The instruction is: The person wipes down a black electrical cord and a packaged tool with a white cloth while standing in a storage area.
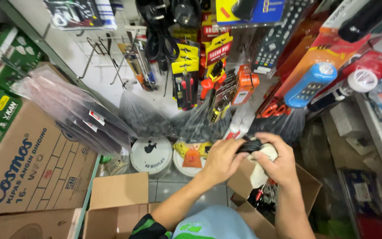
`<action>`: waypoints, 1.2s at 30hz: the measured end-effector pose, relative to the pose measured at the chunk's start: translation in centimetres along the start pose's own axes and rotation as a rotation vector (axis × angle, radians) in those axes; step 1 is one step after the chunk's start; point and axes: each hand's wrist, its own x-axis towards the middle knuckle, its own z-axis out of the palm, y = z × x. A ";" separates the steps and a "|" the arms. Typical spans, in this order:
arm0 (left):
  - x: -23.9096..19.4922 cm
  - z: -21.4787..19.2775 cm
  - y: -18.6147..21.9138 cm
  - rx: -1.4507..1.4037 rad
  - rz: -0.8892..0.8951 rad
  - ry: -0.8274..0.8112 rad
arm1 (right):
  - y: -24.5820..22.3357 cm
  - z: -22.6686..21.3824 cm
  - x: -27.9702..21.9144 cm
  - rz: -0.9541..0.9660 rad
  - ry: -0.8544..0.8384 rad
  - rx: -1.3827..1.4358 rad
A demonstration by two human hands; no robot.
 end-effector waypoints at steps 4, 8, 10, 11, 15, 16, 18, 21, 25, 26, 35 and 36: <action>1.7 -1.2 0.2 -0.514 -0.400 0.171 | 0.4 1.5 1.5 -0.067 -0.001 0.069; 3.7 -3.3 0.7 -0.785 -0.271 0.368 | -0.6 4.7 2.7 -0.231 -0.179 -0.042; 4.8 -3.8 0.7 -0.867 -0.217 0.459 | -1.4 6.8 2.8 -0.197 -0.152 -0.033; 5.1 -4.0 0.7 -0.881 -0.216 0.492 | -1.7 7.7 2.9 -0.293 -0.126 -0.112; 6.2 -5.0 0.3 -0.918 -0.177 0.588 | -2.1 10.8 4.5 -0.490 0.002 -0.304; 6.2 -5.3 0.4 -0.925 -0.178 0.579 | -2.0 11.3 5.0 -0.493 0.038 -0.323; 6.2 -6.0 0.5 -0.938 -0.174 0.559 | -1.9 11.8 6.0 -0.458 0.073 -0.324; 6.3 -8.0 0.5 -0.908 -0.045 0.505 | -1.8 12.6 7.4 -0.430 0.070 -0.223; 6.0 -12.0 0.0 -0.515 0.008 0.328 | -2.4 13.8 8.6 -0.165 -0.102 0.274; 6.3 -12.6 -0.2 -0.437 0.034 0.316 | -2.7 13.9 8.9 -0.090 -0.131 0.411; 11.9 -17.0 0.3 -0.145 0.192 0.331 | -6.0 13.2 13.1 0.127 -0.070 0.801; 12.7 -17.4 0.3 -0.190 0.103 0.288 | -6.9 13.5 13.3 0.029 -0.064 0.785</action>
